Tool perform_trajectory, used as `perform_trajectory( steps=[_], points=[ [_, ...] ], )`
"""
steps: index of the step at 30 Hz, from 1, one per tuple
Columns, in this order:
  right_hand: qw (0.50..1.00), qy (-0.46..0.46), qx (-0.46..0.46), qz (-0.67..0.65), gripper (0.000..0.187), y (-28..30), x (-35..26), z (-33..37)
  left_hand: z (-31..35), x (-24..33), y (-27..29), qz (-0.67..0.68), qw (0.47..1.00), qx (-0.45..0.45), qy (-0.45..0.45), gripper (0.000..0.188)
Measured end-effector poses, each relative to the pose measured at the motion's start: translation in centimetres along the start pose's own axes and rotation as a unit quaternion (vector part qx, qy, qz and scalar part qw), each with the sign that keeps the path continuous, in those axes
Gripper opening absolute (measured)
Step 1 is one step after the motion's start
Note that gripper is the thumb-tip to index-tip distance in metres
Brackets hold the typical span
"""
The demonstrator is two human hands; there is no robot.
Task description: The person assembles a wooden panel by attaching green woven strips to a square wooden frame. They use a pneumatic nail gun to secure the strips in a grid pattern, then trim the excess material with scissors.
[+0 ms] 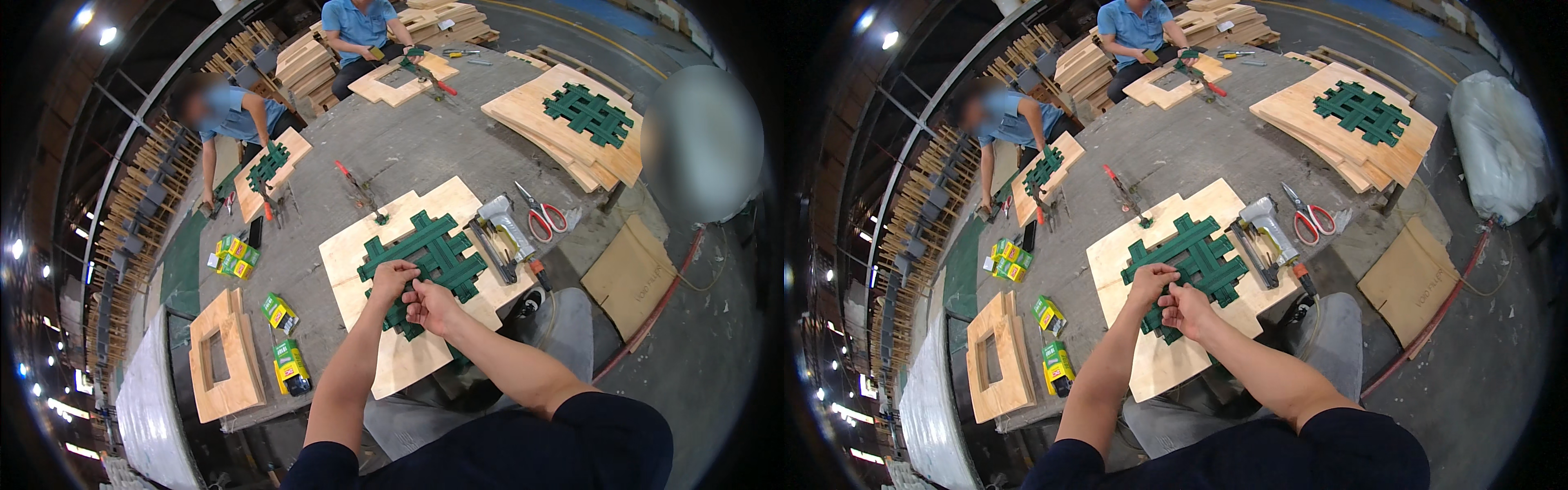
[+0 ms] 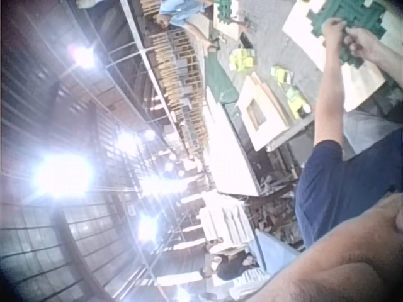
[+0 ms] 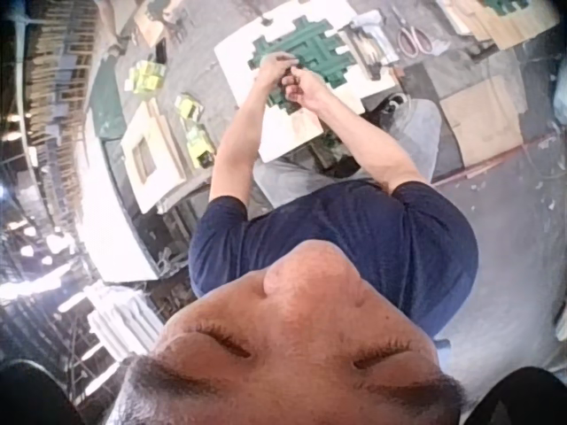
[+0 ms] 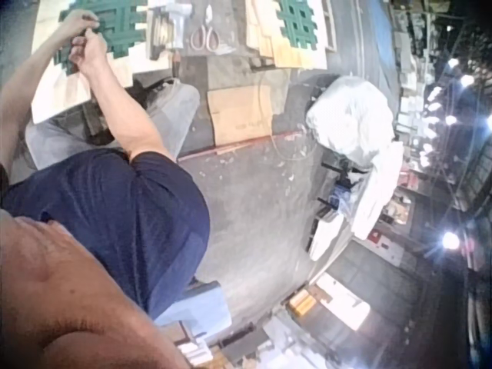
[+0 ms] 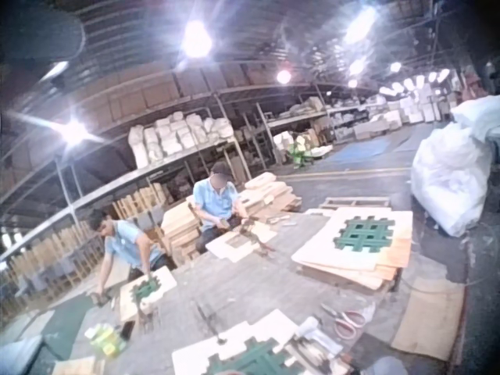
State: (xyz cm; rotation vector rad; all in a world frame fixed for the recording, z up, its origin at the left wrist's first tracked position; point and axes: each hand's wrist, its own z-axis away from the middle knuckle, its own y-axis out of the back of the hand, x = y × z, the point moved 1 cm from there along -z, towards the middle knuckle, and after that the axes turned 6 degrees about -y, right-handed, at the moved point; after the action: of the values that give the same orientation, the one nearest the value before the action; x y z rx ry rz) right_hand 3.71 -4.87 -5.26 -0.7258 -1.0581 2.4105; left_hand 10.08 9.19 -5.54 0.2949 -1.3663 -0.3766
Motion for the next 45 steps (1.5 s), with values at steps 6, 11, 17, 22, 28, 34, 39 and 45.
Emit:
perform_trajectory(
  steps=[6,11,17,22,28,34,39,45],
  points=[
    [0.971,-0.023,-0.075,-0.226,0.043,-0.5,0.0,-2.8,-0.1,-1.0,0.7,-0.104,0.989,0.095,-0.032,0.024],
    [0.933,-0.042,-0.145,-0.326,0.046,-0.2,-2.6,-5.4,-1.9,0.3,0.7,-0.207,0.975,0.075,0.016,0.028],
    [0.996,-0.041,-0.045,-0.065,0.039,-2.2,-2.8,-2.3,-2.6,-0.7,2.4,-0.112,0.982,0.143,0.059,0.026],
    [0.967,0.024,-0.003,0.255,0.058,2.2,0.3,3.0,-4.7,0.1,3.5,0.131,0.967,0.182,0.118,0.037],
    [0.929,0.029,0.003,0.369,0.055,4.8,2.2,5.1,-4.3,0.5,3.7,0.090,0.992,0.051,0.072,0.046],
    [0.902,0.072,-0.002,0.425,0.052,6.1,2.9,6.3,-4.2,1.4,2.4,0.028,0.991,0.112,0.060,0.030],
    [0.908,0.022,-0.026,0.417,0.043,7.0,3.9,7.4,-4.1,0.9,2.7,0.081,0.990,0.071,0.091,0.018],
    [0.833,0.222,-0.022,0.506,0.012,2.8,-3.0,1.2,-2.9,0.1,3.3,0.208,0.968,0.100,0.100,0.016]
  ],
)
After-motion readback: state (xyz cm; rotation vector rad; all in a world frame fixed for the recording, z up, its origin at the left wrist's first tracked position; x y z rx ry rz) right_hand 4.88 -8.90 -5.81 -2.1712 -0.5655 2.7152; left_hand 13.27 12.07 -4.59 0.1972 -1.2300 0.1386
